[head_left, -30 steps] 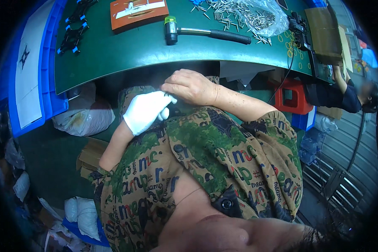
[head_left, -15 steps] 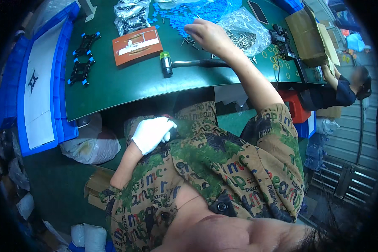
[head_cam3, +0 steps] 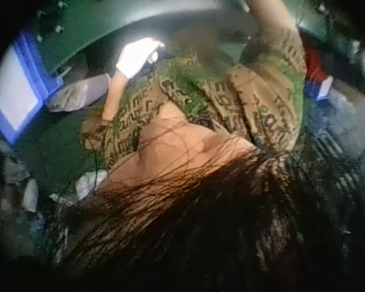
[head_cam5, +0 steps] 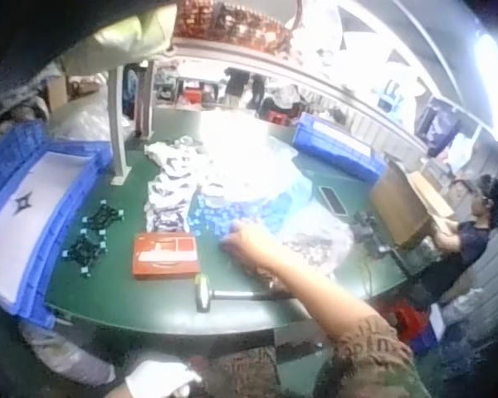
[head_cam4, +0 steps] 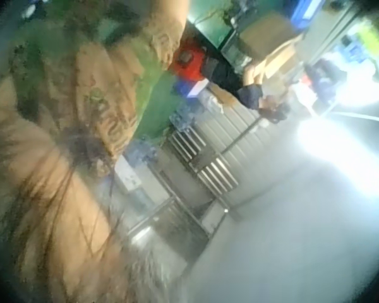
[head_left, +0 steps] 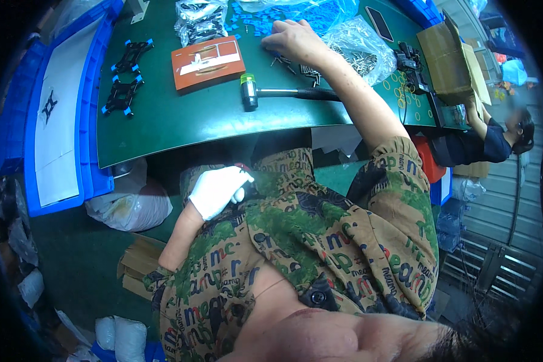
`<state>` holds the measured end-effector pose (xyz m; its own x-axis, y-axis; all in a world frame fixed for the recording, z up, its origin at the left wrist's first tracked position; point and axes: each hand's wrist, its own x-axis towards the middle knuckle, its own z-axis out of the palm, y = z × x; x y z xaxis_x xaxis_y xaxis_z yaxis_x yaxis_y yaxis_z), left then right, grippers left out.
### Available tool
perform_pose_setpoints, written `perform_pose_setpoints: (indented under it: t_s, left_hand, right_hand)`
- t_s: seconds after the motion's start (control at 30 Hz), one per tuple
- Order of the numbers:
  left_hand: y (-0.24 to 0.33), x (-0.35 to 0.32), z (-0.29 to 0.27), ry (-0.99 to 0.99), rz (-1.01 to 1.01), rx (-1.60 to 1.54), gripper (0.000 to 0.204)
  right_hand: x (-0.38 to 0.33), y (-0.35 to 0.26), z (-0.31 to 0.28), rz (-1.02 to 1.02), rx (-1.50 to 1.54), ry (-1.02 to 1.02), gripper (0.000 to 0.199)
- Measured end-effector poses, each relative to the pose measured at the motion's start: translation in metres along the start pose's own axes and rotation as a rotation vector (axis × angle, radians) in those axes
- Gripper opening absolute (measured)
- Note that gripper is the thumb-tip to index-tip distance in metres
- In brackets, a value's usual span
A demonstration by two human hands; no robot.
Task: The person assembles small black plastic components by inserting metal pins and blue plastic caps. They use a hammer to tap the pins into place and place the finished units into a blue bin. The process is repetitive, involving picking up parts, aligning them, and securing them with the hammer.
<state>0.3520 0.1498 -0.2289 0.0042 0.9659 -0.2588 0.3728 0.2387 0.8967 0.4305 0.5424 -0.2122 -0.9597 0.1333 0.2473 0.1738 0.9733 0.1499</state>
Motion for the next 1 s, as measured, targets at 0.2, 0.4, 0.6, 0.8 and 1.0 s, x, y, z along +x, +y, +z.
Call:
perform_pose_setpoints:
  t_s: [0.2,0.4,0.6,0.8,1.0]
  left_hand:
    - [-0.002,0.003,0.002,0.001,0.05,0.022,0.034]
    - [0.005,0.003,0.001,-0.027,-0.072,-0.1,0.033]
    - [0.005,0.001,0.001,-0.023,0.002,0.049,0.029]
    - [-0.004,0.003,0.004,0.012,0.224,0.292,0.028]
    - [0.004,0.002,0.002,-0.04,0.078,0.184,0.027]
  right_hand:
    - [-0.005,0.01,-0.006,0.147,0.133,0.096,0.021]
    - [-0.003,-0.012,-0.002,0.203,0.007,-0.067,0.026]
    - [0.004,-0.018,-0.005,0.149,0.011,-0.112,0.025]
    - [0.015,-0.02,-0.009,0.163,-0.027,-0.165,0.028]
    - [0.017,-0.018,0.003,0.012,-0.034,-0.051,0.028]
